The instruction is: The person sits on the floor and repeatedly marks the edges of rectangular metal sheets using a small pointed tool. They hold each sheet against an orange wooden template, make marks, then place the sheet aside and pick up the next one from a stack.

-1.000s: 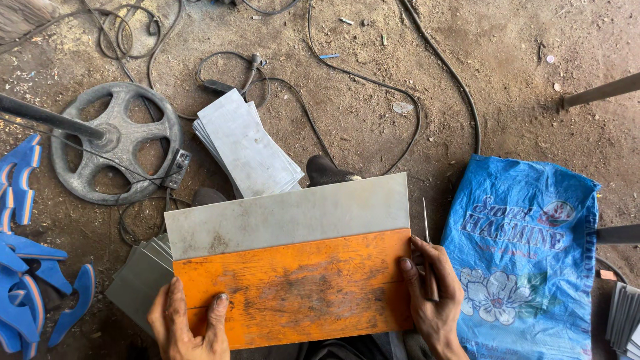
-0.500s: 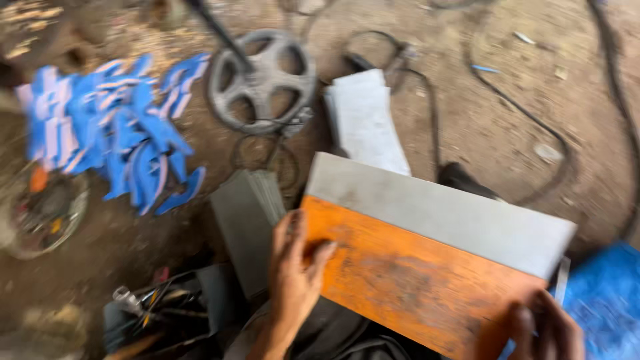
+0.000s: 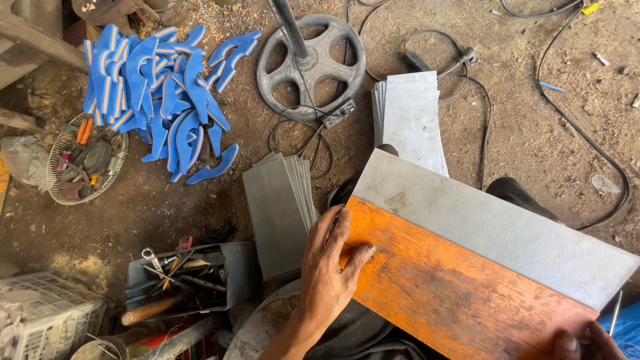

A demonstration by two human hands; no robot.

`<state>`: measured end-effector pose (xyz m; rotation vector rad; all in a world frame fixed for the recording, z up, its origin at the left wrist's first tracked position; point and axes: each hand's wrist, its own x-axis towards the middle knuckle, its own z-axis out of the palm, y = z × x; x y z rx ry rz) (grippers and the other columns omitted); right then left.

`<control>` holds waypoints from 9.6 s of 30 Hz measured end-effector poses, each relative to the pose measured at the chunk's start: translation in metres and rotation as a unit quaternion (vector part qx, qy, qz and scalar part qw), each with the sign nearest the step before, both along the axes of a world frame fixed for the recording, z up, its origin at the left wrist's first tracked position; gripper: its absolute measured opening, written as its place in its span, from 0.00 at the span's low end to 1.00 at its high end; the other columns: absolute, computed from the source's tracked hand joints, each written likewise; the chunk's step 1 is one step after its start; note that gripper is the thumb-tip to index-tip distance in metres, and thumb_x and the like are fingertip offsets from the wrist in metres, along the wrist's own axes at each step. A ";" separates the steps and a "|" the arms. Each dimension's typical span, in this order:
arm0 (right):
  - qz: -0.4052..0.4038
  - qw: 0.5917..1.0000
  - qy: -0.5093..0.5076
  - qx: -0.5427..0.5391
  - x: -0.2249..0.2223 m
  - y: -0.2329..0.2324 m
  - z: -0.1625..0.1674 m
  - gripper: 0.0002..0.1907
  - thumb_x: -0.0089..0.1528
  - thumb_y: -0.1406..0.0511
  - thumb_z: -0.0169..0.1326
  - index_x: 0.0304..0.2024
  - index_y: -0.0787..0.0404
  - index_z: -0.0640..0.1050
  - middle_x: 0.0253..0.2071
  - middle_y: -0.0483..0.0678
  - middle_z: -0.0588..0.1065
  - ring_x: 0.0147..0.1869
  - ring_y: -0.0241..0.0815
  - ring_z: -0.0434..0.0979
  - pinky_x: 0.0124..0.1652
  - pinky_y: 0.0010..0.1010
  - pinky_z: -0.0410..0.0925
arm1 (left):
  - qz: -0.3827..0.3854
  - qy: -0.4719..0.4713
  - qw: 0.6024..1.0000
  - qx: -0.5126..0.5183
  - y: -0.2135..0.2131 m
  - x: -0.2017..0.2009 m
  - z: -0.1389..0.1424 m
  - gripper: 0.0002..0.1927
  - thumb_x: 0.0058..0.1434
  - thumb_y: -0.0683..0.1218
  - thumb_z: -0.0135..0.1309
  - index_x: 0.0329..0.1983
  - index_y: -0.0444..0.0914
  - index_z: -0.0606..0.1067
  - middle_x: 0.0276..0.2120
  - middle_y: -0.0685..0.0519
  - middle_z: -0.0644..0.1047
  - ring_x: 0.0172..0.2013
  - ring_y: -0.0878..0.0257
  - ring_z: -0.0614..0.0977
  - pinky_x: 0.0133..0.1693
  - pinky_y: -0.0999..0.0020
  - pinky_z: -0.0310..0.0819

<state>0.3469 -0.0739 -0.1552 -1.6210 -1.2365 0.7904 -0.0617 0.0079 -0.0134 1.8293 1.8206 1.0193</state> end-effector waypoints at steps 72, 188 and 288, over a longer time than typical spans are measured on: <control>-0.196 0.980 -0.029 -0.020 -0.097 -0.010 0.121 0.21 0.61 0.69 0.61 0.57 0.67 0.77 0.49 0.48 0.78 0.49 0.36 0.78 0.50 0.26 0.71 | -0.013 0.064 0.997 -0.029 0.008 -0.030 -0.017 0.35 0.54 0.44 0.64 0.63 0.24 0.69 0.61 0.30 0.67 0.63 0.40 0.73 0.52 0.54 0.81; 0.076 0.997 0.008 -0.029 -0.181 0.163 0.241 0.13 0.74 0.63 0.53 0.53 0.68 0.79 0.38 0.55 0.78 0.33 0.40 0.71 0.30 0.31 0.63 | 0.052 -0.461 0.886 0.021 0.081 0.013 0.041 0.18 0.75 0.46 0.47 0.64 0.35 0.70 0.43 0.49 0.75 0.44 0.63 0.75 0.47 0.68 0.72; -0.228 0.970 0.075 -0.030 -0.072 0.003 0.106 0.05 0.61 0.68 0.63 0.35 0.63 0.79 0.26 0.34 0.59 0.32 0.26 0.54 0.32 0.19 0.52 | -0.031 -0.423 0.882 -0.208 0.068 0.129 -0.029 0.33 0.69 0.58 0.43 0.71 0.36 0.63 0.68 0.43 0.68 0.69 0.53 0.69 0.68 0.57 0.60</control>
